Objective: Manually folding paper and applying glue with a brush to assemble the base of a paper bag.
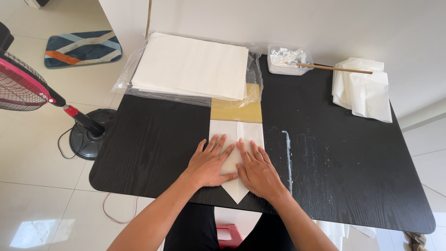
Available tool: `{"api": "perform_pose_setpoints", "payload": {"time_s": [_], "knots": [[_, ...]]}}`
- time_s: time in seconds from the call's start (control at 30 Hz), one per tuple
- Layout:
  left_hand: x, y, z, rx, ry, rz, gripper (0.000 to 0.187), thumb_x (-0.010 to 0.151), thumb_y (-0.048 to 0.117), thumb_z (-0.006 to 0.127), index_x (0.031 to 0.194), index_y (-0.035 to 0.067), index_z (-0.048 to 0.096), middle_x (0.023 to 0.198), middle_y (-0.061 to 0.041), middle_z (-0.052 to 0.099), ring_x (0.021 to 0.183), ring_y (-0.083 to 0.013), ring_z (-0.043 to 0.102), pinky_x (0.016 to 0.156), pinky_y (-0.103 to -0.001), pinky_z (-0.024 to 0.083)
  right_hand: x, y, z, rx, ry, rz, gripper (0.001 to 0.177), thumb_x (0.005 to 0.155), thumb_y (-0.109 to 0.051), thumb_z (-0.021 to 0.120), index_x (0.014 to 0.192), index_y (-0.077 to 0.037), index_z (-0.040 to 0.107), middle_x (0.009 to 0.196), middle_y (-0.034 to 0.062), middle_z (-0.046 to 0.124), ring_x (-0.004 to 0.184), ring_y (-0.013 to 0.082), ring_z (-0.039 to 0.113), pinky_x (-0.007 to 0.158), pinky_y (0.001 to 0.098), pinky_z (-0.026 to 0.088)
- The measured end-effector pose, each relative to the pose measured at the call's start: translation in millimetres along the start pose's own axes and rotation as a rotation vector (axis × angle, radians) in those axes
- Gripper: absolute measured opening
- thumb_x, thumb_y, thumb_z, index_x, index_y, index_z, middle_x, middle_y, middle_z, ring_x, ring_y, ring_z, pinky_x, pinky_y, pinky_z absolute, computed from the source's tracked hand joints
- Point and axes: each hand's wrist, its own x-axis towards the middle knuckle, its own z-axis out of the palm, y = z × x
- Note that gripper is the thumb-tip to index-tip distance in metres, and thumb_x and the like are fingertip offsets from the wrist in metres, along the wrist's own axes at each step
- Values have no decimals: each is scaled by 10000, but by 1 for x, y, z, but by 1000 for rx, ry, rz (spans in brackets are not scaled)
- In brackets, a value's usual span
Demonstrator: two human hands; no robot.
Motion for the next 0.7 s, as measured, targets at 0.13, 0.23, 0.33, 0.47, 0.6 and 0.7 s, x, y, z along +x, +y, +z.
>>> {"api": "perform_pose_setpoints", "payload": {"time_s": [0.13,0.23,0.33,0.47,0.6,0.7], "knots": [[4,1,2,10,-2,-6,972,904,772,397,1663,205,175,1730,-148,119,1592,-363,95,1253,-579,105,4,2,0,-13,4,-3,675,1067,-373,269,1665,-110,101,1693,11,297,1565,343,189,1268,488,140],[3,1,5,-7,-7,-5,948,927,750,382,1666,197,162,1731,-157,110,1593,-374,89,1252,-587,106,1,-2,-13,-16,9,-7,668,1067,-373,263,1667,-118,116,1691,18,303,1562,340,206,1268,486,155],[7,-3,16,-69,129,-23,720,1028,557,399,1580,95,377,1664,-199,275,1562,-344,222,1231,-512,184,-11,-8,-42,322,55,64,687,1045,-262,378,1650,-42,136,1593,112,474,1498,337,387,1229,493,311],[21,-11,37,-154,276,-81,484,994,415,587,1360,99,573,1298,-83,501,1291,-273,480,1044,-416,375,-5,18,-12,410,119,238,622,981,-337,596,1542,-130,429,1369,54,640,1261,256,593,1064,416,483],[37,-14,38,-385,227,-142,388,952,373,652,1242,118,613,1087,-26,622,1144,-256,607,949,-398,455,7,29,1,576,122,322,623,895,-349,743,1476,-207,573,1151,12,714,953,191,636,800,344,555],[24,-8,13,-524,189,-182,304,942,249,668,1210,111,630,1057,-39,671,1126,-275,631,941,-391,441,9,26,-10,728,72,354,603,863,-224,766,1435,-114,611,1063,84,704,907,217,615,801,368,530]]}}
